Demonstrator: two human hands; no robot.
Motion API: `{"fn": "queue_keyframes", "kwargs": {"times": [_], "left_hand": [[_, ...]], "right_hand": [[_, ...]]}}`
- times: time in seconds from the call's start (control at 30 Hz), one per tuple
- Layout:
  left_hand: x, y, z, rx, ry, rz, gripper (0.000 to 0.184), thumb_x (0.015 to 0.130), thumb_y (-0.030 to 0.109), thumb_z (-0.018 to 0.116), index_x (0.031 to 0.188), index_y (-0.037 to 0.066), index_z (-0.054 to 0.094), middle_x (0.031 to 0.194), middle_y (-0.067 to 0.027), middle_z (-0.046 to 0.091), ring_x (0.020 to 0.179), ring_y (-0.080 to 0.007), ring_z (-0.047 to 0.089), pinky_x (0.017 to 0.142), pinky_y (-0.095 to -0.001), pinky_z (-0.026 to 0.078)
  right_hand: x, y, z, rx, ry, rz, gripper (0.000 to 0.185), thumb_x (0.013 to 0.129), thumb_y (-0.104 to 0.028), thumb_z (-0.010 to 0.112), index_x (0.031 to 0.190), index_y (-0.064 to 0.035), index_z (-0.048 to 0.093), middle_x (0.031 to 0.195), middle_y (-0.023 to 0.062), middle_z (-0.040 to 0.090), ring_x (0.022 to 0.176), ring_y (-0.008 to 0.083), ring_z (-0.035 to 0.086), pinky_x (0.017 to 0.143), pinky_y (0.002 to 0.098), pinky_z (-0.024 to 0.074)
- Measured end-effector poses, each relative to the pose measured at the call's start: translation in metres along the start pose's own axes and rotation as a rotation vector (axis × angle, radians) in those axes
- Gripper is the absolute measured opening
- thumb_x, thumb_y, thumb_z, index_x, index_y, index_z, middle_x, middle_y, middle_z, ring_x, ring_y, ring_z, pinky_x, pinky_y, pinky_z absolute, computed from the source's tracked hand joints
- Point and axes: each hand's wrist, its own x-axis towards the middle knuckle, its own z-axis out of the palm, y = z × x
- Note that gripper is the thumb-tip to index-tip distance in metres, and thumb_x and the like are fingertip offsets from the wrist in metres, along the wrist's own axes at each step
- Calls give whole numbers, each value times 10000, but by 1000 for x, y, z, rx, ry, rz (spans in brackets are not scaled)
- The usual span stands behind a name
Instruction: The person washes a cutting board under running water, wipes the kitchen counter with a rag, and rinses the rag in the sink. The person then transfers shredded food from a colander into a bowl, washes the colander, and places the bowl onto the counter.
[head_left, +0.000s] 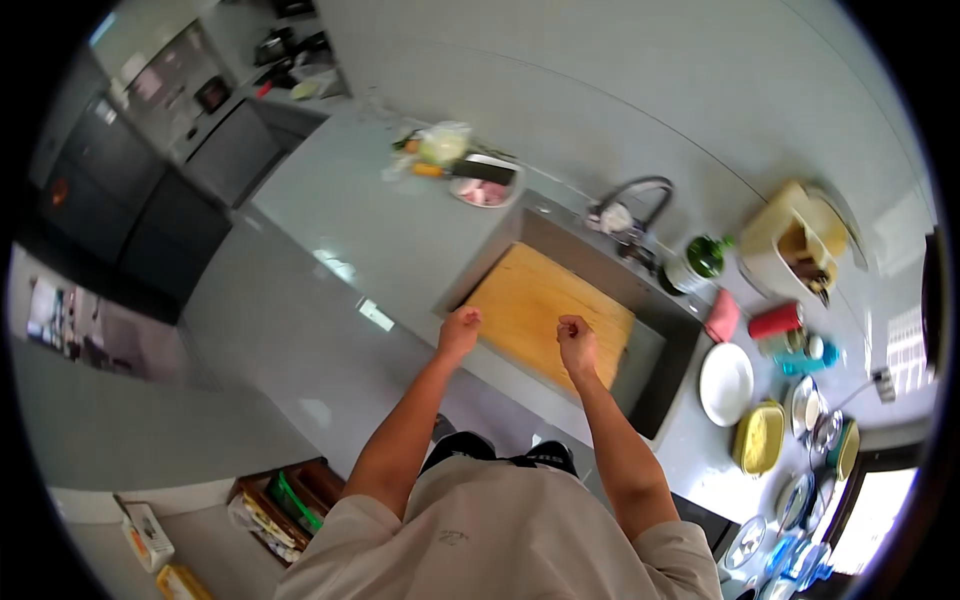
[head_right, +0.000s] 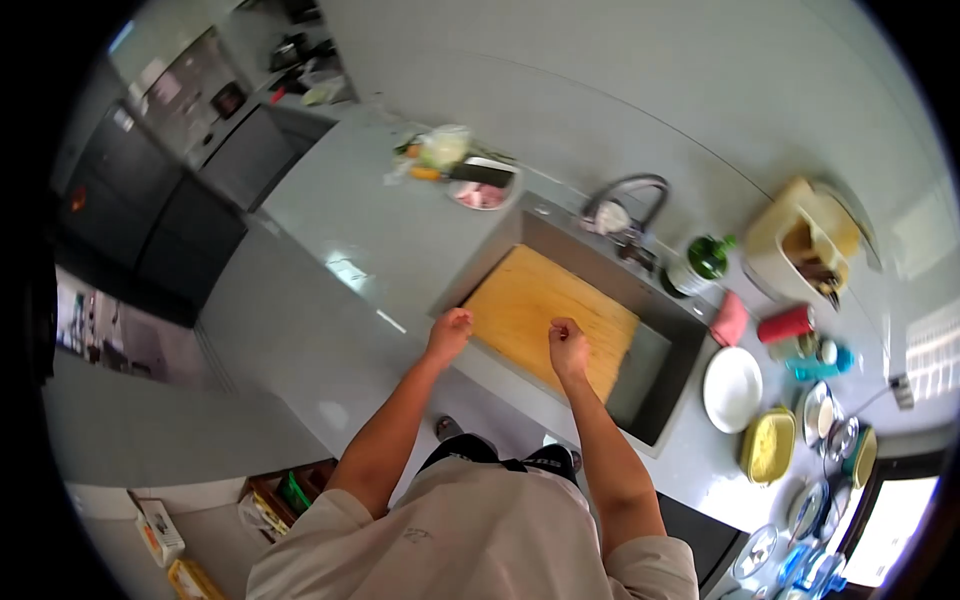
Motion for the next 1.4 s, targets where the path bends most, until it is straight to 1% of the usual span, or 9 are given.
{"fn": "queue_keyframes", "kwargs": {"times": [0.1,0.47,0.63,0.7,0.93,1.03,1.1,1.33,1.4], "left_hand": [[11,-24,-92,8,104,19,185,1009,169,678,1155,67,729,1084,-78,753,1005,-196,704,891,-339,553],[67,-34,-403,-109,368,23,207,1009,190,681,1164,65,739,1016,-60,745,892,-164,692,815,-327,558],[148,-62,-519,-137,413,20,213,1009,177,676,1171,51,735,991,-52,734,844,-147,685,788,-316,548],[177,-69,-566,-151,420,-2,217,1010,175,674,1173,45,733,986,-55,731,838,-144,684,777,-314,546],[253,-40,-783,-126,511,-153,224,1051,180,649,1237,65,695,1075,-39,684,921,-154,701,766,-310,544],[284,-44,-880,-218,582,-153,236,1056,190,649,1249,63,694,1092,-42,690,930,-155,704,773,-317,551],[311,-60,-940,-225,625,-139,231,1055,194,651,1238,61,698,1092,-42,698,934,-156,707,772,-315,555],[439,-115,-1170,-241,590,-72,220,1045,186,657,1216,53,700,1053,-47,705,913,-158,708,746,-309,552],[475,-114,-1227,-208,572,-76,203,1039,166,654,1196,48,704,1022,-49,704,887,-158,707,734,-310,551]], "right_hand": [[-3,-36,101,12,-116,-142,167,991,-132,682,1101,-28,751,834,57,738,766,145,721,671,306,556],[-17,-200,379,76,-438,-78,159,993,-102,670,1115,-41,751,875,29,727,761,114,709,613,271,538],[17,-279,502,102,-462,-77,154,1001,-75,647,1113,-30,742,888,29,721,743,111,691,601,271,530],[38,-306,558,192,-458,-85,150,984,-61,656,1094,-14,747,876,57,746,750,122,696,722,286,564],[94,-435,781,230,-536,-24,142,990,-53,646,1089,-18,742,866,51,737,716,120,680,708,280,559],[103,-506,878,187,-649,-187,130,1000,-76,648,1084,-33,737,900,37,722,744,110,682,617,279,526],[107,-539,945,149,-720,-202,148,996,-93,657,1093,-23,745,872,56,736,752,131,706,722,295,563],[129,-633,1172,147,-685,-278,136,996,-106,676,1089,-33,743,873,25,709,759,117,692,638,276,528],[131,-658,1215,114,-653,-161,133,994,-113,682,1088,-46,748,870,19,708,757,114,693,619,273,524]]}}
